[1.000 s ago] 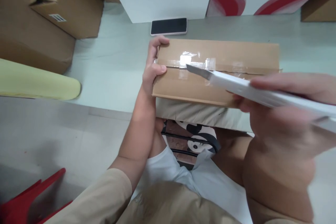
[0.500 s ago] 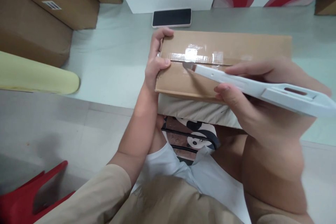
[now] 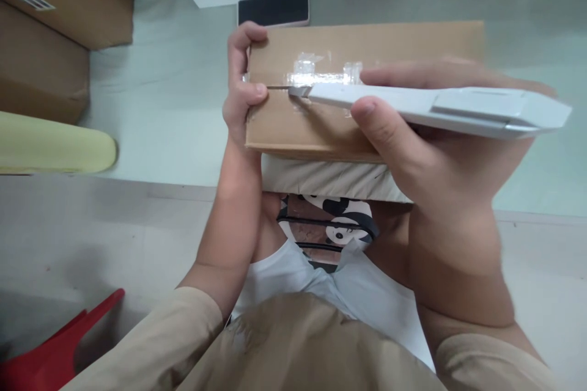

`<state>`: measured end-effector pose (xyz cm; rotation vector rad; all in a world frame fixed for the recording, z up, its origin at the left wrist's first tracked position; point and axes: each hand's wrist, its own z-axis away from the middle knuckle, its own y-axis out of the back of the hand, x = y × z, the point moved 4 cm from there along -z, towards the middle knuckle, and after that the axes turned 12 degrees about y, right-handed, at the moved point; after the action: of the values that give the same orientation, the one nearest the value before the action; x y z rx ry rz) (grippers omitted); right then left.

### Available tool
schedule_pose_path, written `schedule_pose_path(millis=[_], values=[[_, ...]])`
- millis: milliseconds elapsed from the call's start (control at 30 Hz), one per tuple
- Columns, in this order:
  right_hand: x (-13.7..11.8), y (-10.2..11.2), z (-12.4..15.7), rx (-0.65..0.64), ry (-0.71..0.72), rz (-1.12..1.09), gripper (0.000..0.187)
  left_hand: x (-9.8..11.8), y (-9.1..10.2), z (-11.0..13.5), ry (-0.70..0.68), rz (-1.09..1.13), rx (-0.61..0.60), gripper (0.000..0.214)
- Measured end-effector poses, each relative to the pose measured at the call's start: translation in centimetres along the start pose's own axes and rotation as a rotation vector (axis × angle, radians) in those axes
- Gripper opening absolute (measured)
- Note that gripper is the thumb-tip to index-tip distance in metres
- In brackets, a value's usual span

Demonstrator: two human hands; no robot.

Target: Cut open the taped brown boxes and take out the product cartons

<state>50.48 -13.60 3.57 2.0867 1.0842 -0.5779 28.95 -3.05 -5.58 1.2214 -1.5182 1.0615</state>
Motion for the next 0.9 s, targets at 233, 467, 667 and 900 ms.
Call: schedule_pose_path(millis=[233,467,667,900], values=[[-0.1,0.6,-0.3,-0.111,0.185,-0.016,0.016,-0.4,-0.3,0.0,0.036,0.196,-0.003,0.080],[0.1,0.2,0.0,0.035,0.165,-0.062,0.010,-0.5,-0.2,-0.3,0.010,0.319,-0.033,0.062],[0.0,-0.4,0.1,0.174,0.305,-0.053,0.007,0.1,-0.3,0.0,0.055,0.293,0.006,0.067],[-0.1,-0.2,-0.4,0.146,0.252,0.000,0.017,0.0,-0.2,0.0,0.064,0.325,-0.027,0.064]])
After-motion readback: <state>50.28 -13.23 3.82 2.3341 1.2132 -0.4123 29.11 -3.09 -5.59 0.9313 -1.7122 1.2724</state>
